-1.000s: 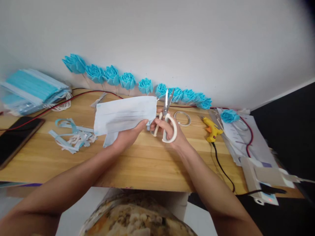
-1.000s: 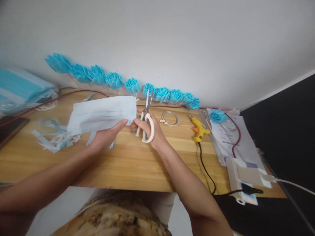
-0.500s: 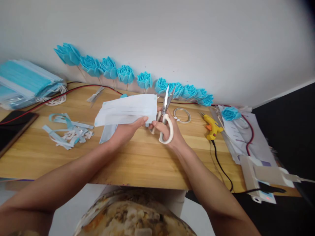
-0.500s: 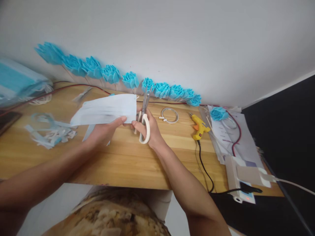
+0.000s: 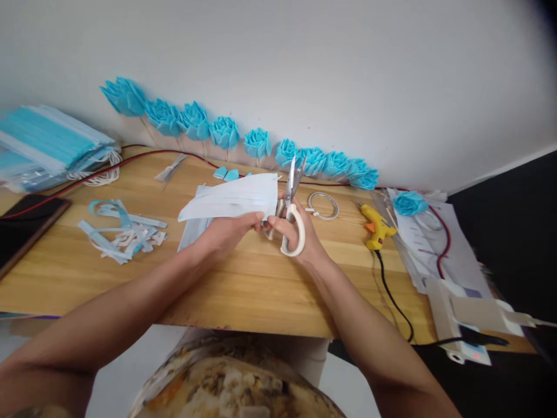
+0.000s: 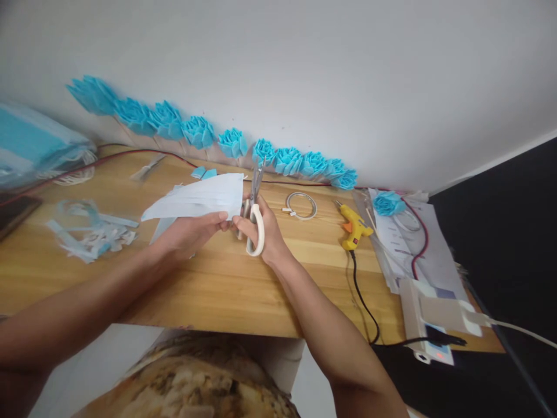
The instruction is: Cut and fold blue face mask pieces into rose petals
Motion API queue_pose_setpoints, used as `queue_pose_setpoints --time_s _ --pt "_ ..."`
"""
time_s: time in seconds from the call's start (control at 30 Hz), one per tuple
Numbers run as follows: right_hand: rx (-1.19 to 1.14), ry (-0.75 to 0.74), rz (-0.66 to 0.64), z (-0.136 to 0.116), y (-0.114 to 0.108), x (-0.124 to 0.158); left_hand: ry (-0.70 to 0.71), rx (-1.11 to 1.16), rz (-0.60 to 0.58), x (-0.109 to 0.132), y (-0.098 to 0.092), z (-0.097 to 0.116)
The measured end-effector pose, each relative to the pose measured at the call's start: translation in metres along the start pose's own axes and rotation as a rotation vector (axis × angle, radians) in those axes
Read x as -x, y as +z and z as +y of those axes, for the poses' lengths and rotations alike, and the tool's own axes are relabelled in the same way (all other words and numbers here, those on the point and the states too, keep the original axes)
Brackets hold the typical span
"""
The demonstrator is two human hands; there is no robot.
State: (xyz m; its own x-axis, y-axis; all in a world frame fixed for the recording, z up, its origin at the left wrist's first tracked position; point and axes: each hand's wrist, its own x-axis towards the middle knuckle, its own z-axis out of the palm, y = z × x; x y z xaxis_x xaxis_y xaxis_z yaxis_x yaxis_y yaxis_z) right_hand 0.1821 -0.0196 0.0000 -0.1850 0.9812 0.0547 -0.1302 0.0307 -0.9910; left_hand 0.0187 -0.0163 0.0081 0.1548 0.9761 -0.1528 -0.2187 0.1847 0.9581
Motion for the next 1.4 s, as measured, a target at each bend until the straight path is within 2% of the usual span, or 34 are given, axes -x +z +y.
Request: queue_pose_setpoints --time_s 0.1,0.23,0.43,0.53,0.73,0.87,0.93,1.07,1.23,1.4 --pt "0.015 0.024 -0.009 -0.002 0.002 0.001 0.066 -0.071 0.015 -0.001 -0.004 0.001" --pt "0.053 0.110 -0.044 -0.004 0.005 0.002 0.156 -0.236 0.189 -0.003 -0.011 0.007" --pt "0.240 0.202 -0.124 -0.010 0.015 0.010 0.146 -0.247 0.405 -0.004 -0.014 0.017" --pt "0.332 0.197 -0.116 -0.011 0.019 0.014 0.169 -0.259 0.458 -0.002 -0.011 0.022" --pt "0.479 0.148 -0.108 -0.005 0.023 0.020 0.072 -0.237 0.462 0.006 -0.005 0.028" --pt "0.482 0.145 -0.081 -0.004 0.024 0.020 0.104 -0.231 0.419 0.010 -0.001 0.026" --pt "0.469 0.137 -0.070 -0.005 0.025 0.019 0.118 -0.212 0.383 0.010 0.000 0.023" --pt "0.380 0.135 -0.064 -0.008 0.027 0.018 0.095 -0.161 0.383 0.009 0.001 0.018" --pt "0.284 0.150 -0.089 -0.011 0.028 0.018 0.052 -0.159 0.397 0.010 0.002 0.022" --pt "0.259 0.134 -0.098 -0.009 0.027 0.017 0.036 -0.166 0.364 0.010 0.002 0.024"
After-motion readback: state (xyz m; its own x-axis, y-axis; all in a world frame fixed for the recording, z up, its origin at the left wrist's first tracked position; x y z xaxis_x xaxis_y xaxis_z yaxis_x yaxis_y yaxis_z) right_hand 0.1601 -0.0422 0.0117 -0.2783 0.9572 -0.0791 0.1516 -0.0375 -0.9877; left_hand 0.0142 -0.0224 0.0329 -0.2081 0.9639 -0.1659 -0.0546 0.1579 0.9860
